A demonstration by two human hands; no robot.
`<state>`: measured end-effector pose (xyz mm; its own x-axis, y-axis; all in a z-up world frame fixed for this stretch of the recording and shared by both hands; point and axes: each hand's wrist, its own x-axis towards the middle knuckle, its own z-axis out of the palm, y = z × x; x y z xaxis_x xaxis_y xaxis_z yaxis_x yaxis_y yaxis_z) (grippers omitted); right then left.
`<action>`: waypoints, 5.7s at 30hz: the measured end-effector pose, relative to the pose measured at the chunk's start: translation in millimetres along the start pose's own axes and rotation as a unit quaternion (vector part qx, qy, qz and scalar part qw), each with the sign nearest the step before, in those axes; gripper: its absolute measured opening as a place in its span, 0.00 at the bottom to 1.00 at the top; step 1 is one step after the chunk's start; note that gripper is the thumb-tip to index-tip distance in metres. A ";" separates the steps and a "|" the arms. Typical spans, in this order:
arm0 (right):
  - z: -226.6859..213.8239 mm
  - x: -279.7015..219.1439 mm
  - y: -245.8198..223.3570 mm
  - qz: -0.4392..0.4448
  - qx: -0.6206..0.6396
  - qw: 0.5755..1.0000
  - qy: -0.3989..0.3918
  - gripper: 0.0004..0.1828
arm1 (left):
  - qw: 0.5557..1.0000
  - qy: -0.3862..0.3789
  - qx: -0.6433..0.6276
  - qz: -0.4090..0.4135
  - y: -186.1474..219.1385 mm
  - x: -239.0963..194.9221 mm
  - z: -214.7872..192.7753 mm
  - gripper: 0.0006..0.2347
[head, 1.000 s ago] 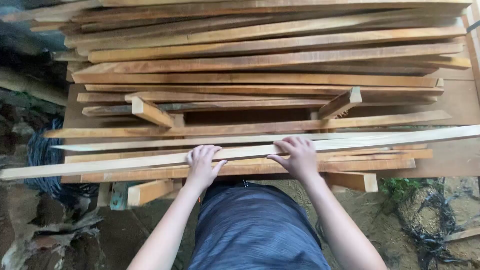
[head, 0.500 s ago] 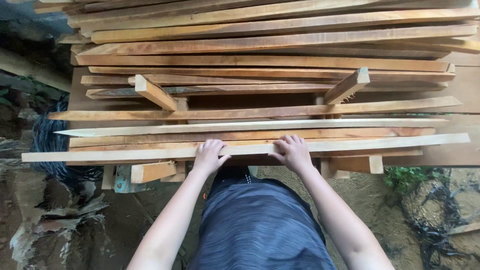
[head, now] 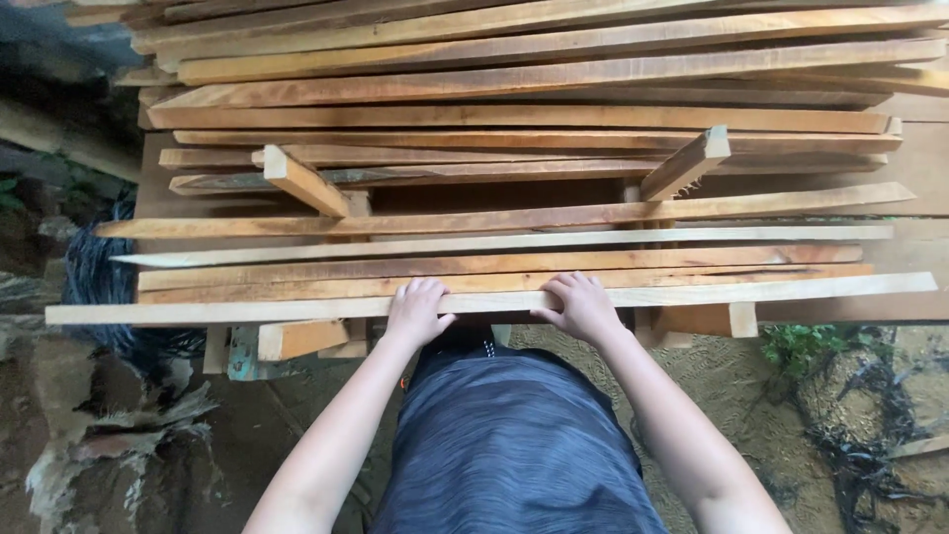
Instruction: The person picks up a bundle of thin wooden planks and places them onto a larger stack. They then proceed to pick up individual planks from the pile and arrange them one by one on a wooden rack, aligning them carefully.
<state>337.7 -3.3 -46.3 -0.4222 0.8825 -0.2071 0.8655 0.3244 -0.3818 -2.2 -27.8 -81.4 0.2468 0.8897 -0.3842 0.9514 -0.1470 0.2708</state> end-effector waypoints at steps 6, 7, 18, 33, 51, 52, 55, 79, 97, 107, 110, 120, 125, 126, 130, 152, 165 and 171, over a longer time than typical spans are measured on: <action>10.2 24.7 12.5 -0.005 -0.006 0.994 -0.109 0.25 | 0.999 0.008 0.037 0.003 12.2 6.5 2.3 0.21; 10.1 27.4 12.4 -0.008 -0.006 0.994 -0.107 0.25 | 0.999 0.010 0.038 0.002 12.9 6.4 0.8 0.21; 74.5 31.3 35.4 0.004 -0.047 0.996 -0.075 0.26 | 0.995 -0.074 -0.031 -0.053 20.6 23.7 -8.1 0.19; 52.6 11.1 -0.4 -0.073 -0.055 0.991 0.099 0.26 | 1.000 -0.002 0.022 -0.005 23.0 8.5 0.6 0.19; 30.2 6.5 -21.4 -0.078 -0.003 0.983 0.164 0.24 | 0.996 0.085 -0.035 0.006 13.0 -8.9 14.7 0.19; 33.8 6.3 -20.5 -0.078 -0.002 0.983 0.164 0.24 | 0.996 0.084 -0.035 0.006 12.1 -8.5 14.8 0.19; 40.7 8.1 -15.3 -0.085 -0.003 0.982 0.169 0.23 | 0.997 0.072 -0.025 0.013 11.7 -3.3 13.5 0.18; -1.0 166.4 29.9 0.109 -0.043 0.989 -0.088 0.36 | 0.993 0.115 -0.006 0.006 -2.4 93.5 -54.2 0.24; -75.3 106.9 -1.5 0.000 -0.067 0.997 -0.047 0.24 | 0.989 0.115 -0.076 -0.053 -7.6 65.0 -96.3 0.13; -23.7 71.6 7.1 0.004 -0.044 0.998 -0.054 0.23 | 0.998 0.022 -0.019 -0.063 -2.6 47.7 -56.1 0.19; -22.7 56.2 1.8 -0.013 -0.024 1.000 -0.013 0.25 | 0.998 0.020 -0.032 -0.049 4.6 37.1 -55.2 0.22; 9.8 44.1 6.6 -0.034 -0.025 0.999 0.030 0.25 | 0.998 -0.016 -0.047 -0.041 8.1 27.3 -25.0 0.25; 0.0 43.6 3.7 -0.020 0.001 0.999 -0.029 0.25 | 0.996 -0.067 -0.032 -0.045 0.6 40.8 -18.8 0.27; -2.4 45.0 1.5 -0.007 0.000 0.999 -0.047 0.26 | 0.993 -0.098 -0.019 -0.056 1.8 44.9 -20.6 0.28; 4.0 47.3 2.0 -0.006 -0.003 0.997 -0.070 0.26 | 0.993 -0.106 -0.006 -0.058 0.1 47.1 -10.8 0.27; 25.1 -3.4 -22.1 -0.065 -0.081 0.991 0.089 0.30 | 0.998 0.047 0.036 -0.007 31.9 -7.2 0.1 0.20; -15.4 10.0 -32.0 -0.053 -0.047 0.997 -0.003 0.23 | 0.999 -0.006 -0.033 -0.003 24.1 0.8 -21.3 0.17; -11.0 36.8 -22.7 -0.062 -0.043 0.996 0.038 0.24 | 0.998 0.066 -0.012 0.021 24.5 16.4 -48.0 0.18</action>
<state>305.5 25.6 -35.3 -0.5077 0.8566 -0.0924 0.8296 0.4571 -0.3207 16.2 3.9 -38.7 0.2589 0.9324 -0.2521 0.9356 -0.1773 0.3054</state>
